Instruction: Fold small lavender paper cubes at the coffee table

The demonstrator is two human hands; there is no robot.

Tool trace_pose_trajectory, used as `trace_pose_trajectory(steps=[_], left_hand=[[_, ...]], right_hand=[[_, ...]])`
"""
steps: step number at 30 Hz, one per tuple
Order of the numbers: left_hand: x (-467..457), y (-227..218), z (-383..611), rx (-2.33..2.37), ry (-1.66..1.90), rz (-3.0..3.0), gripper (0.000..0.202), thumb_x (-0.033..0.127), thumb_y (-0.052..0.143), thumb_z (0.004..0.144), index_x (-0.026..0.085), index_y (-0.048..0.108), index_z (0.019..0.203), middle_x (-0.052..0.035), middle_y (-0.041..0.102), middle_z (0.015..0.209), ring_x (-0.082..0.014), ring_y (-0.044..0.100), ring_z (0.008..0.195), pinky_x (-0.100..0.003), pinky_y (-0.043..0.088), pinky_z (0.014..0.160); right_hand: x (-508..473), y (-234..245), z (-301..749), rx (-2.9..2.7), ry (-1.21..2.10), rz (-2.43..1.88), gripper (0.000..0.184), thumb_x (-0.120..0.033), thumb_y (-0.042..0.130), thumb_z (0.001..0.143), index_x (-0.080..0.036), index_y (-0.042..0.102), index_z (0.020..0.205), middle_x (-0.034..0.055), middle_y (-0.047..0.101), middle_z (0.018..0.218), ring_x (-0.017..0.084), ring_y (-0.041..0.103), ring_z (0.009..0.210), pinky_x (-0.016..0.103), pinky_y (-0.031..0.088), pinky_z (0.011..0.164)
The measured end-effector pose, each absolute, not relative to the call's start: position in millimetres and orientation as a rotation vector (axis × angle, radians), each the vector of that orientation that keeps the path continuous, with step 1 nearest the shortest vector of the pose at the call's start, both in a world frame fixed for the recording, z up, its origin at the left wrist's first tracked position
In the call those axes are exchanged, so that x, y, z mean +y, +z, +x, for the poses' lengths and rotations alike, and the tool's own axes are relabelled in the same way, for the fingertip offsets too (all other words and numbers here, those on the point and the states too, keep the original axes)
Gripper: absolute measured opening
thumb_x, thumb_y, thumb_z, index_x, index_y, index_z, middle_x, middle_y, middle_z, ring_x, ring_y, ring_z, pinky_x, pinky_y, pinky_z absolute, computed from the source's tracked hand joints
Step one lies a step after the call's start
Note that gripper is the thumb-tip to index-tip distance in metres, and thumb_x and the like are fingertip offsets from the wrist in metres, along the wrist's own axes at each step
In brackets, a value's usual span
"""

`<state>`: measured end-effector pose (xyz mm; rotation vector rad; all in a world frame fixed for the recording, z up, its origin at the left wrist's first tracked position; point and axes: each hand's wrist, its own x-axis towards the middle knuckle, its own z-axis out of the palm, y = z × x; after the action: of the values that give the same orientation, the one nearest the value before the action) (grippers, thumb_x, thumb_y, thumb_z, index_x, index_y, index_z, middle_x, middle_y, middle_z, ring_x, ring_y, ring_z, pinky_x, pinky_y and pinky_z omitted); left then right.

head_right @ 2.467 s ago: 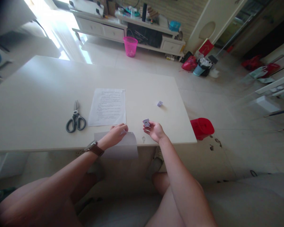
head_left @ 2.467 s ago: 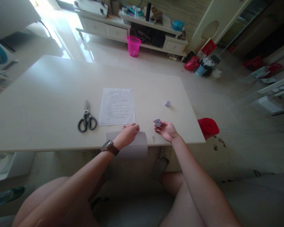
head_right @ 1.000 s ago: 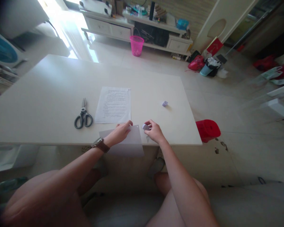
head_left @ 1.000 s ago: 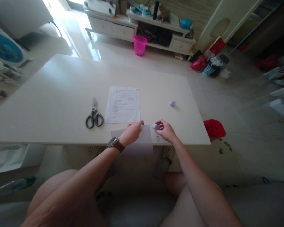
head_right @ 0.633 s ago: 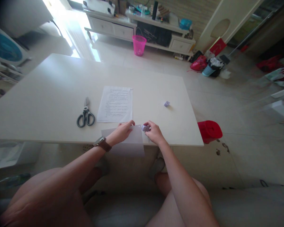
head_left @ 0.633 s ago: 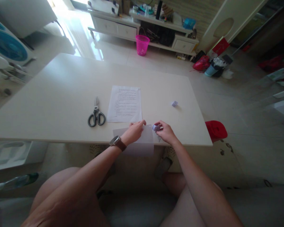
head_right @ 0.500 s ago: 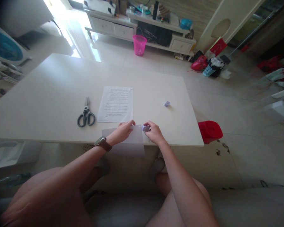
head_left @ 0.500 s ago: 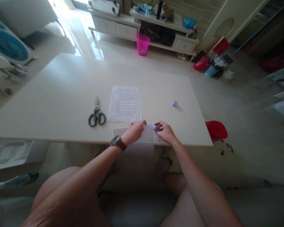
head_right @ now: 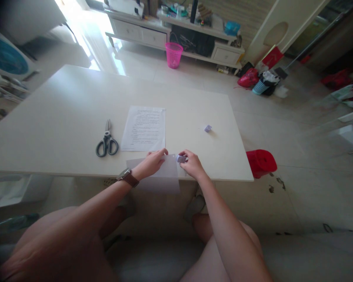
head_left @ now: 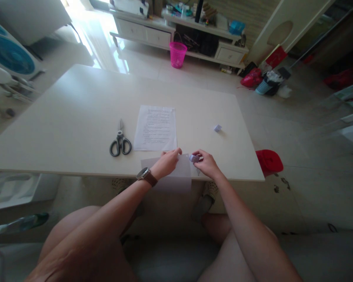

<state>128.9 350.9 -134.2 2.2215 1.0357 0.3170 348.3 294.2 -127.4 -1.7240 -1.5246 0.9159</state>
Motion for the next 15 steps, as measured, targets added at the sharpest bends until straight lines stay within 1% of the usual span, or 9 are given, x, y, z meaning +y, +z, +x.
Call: trace_pose_trajectory(steps=[3,9,15], left_hand=[[351.1,-134.7,128.6,1.031,0.319,2.221,0.034,0.012,0.042,0.091,0.023,0.049,0.122,-0.0096,0.069,0.115,-0.0263,0.062,0.114,-0.046,0.039,0.101],[351.5,-135.7,128.5,1.022,0.344,2.233,0.031,0.012,0.042,0.091,0.024,0.048,0.118,-0.0080,0.069,0.113,-0.0269,0.063,0.112,-0.046,0.039,0.098],[351.3,-134.6,128.8,1.027,0.344,2.232,0.030,0.011,0.043,0.091,0.023,0.048,0.118,-0.0081,0.069,0.113,-0.0269,0.063,0.111,-0.045,0.039,0.097]], right_hand=[[294.1,-126.7,348.3,-1.525,0.914,-1.730,0.030,-0.010,0.065,0.066,-0.022,0.070,0.092,0.0024,0.070,0.088,0.017,0.064,0.083,0.029,0.053,0.073],[293.8,-127.1,348.4,-1.559,0.901,-1.750,0.030,-0.010,0.064,0.067,-0.023,0.070,0.093,0.0029,0.070,0.089,0.018,0.064,0.082,0.030,0.053,0.074],[293.5,-127.3,348.3,-1.566,0.886,-1.753,0.029,-0.011,0.064,0.067,-0.023,0.070,0.092,0.0029,0.070,0.088,0.018,0.064,0.081,0.030,0.052,0.073]])
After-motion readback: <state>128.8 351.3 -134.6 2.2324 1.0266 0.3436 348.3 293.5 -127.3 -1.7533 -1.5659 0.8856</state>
